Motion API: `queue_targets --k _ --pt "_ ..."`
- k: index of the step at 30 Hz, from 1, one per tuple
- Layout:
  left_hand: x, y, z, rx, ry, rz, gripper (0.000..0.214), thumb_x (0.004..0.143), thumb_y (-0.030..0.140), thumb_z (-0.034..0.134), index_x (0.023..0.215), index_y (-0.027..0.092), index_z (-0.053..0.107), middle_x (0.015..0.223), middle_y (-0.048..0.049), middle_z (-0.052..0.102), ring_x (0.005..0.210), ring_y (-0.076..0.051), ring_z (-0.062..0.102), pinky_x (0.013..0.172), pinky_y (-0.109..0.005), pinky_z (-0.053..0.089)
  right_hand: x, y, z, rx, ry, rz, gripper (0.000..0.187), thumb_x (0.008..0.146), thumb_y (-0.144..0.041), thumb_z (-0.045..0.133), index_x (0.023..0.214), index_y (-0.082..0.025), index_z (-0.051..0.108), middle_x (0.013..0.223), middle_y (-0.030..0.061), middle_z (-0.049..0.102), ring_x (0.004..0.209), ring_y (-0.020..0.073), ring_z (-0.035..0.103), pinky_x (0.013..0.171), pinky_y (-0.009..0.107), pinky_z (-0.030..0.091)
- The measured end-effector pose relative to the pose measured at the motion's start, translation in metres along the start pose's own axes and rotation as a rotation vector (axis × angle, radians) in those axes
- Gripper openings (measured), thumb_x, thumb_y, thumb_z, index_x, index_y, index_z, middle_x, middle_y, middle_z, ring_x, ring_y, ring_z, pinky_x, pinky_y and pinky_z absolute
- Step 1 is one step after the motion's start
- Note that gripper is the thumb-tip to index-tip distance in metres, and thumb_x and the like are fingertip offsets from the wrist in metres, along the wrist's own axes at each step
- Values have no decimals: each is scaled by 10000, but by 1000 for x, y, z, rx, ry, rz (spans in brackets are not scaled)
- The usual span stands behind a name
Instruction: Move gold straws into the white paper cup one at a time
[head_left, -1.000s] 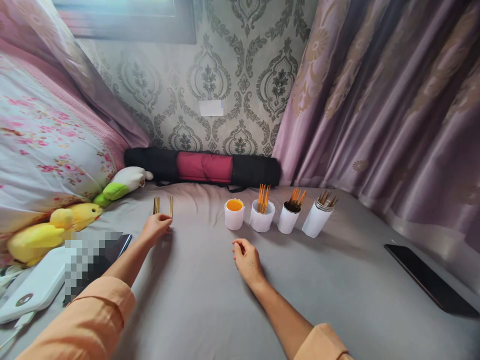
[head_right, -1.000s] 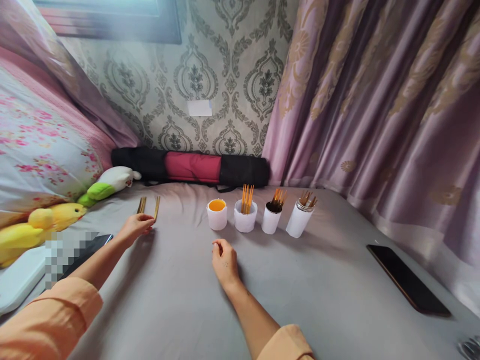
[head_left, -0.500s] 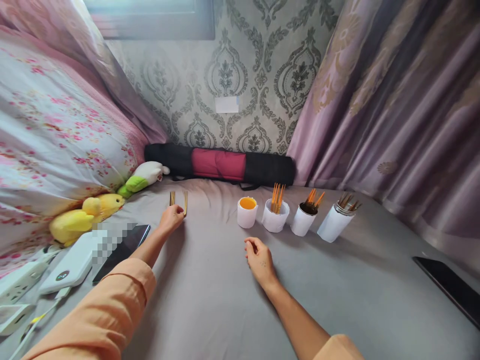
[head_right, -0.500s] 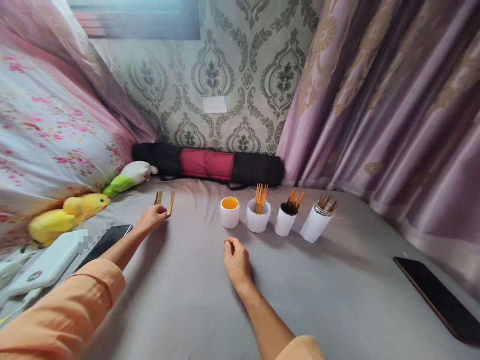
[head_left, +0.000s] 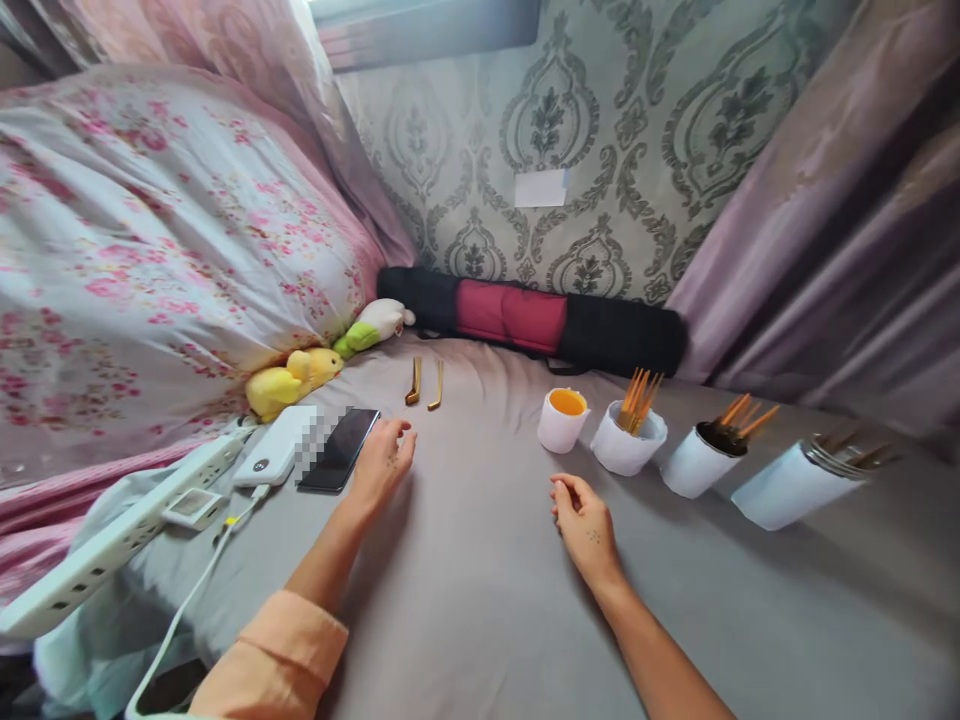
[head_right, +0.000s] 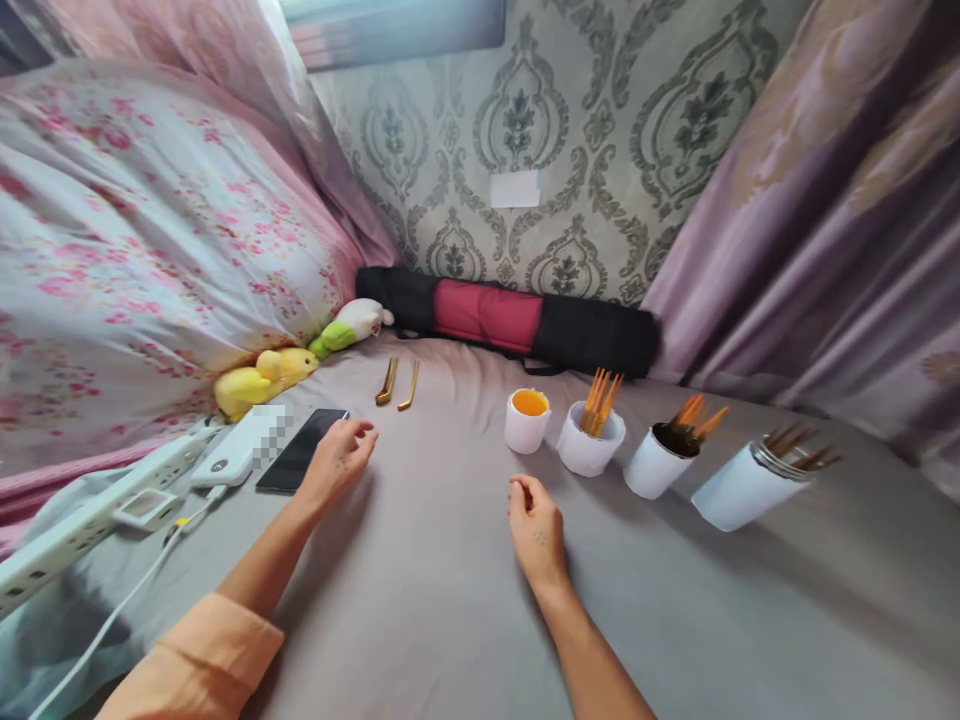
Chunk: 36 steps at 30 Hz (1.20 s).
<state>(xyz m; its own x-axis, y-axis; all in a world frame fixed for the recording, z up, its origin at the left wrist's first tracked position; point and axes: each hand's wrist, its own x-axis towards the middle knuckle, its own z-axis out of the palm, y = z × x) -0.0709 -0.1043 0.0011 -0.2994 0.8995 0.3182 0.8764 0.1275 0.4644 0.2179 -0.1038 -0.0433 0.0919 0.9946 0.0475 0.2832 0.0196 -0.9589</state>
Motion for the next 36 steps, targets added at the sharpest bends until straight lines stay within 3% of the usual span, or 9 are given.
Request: queue_targets --k 3,7,17,21,24,27,30,36 --pt "-28 -29 -18 108 115 -32 320 791 363 412 948 146 589 837 -67 526 739 -174 533 753 -300 419 0 -1 1 -27 -12 2 352 759 -436 460 933 -160 593 747 71 628 595 153 566 492 237 424" --pt "-40 -59 -30 292 150 -88 389 774 424 427 989 147 594 882 -90 499 864 -228 512 795 -340 409 0 -1 1 -43 -15 -3 357 758 -435 455 938 -160 595 744 70 627 589 153 564 505 247 428" --pt "-37 -67 -31 439 69 -74 406 767 504 406 925 192 611 916 -91 460 885 -245 473 765 -349 415 -1 -2 0 -57 -20 7 354 770 -437 448 955 -169 586 752 64 616 602 151 555 522 249 434" --pt "-32 -58 -30 424 111 -50 375 777 464 416 914 169 605 904 -96 472 874 -240 474 767 -347 409 -1 0 1 -57 -19 4 349 773 -432 446 958 -171 587 734 58 611 596 147 552 515 242 431" --pt "-21 -37 -22 348 113 -14 338 796 413 404 919 164 596 905 -98 495 893 -241 475 762 -343 407 -1 0 1 -46 -20 5 354 770 -439 449 952 -169 587 732 55 605 588 146 550 505 239 428" --pt "-6 -11 -7 176 30 61 298 805 358 406 930 155 585 900 -89 522 877 -209 498 785 -318 399 -2 -1 0 -34 -25 10 359 766 -446 453 952 -168 583 738 55 604 589 145 550 510 242 432" --pt "10 11 12 40 -92 27 265 786 323 440 953 165 572 935 -79 546 872 -193 515 769 -306 406 -2 -2 0 -27 -27 7 367 763 -451 457 956 -166 584 748 60 611 594 148 556 516 247 436" --pt "41 20 40 13 -139 -13 243 763 277 462 938 159 583 928 -85 564 861 -190 537 725 -289 420 -3 -3 0 -8 -3 -6 375 753 -453 465 943 -158 596 729 70 619 572 152 556 481 242 426"
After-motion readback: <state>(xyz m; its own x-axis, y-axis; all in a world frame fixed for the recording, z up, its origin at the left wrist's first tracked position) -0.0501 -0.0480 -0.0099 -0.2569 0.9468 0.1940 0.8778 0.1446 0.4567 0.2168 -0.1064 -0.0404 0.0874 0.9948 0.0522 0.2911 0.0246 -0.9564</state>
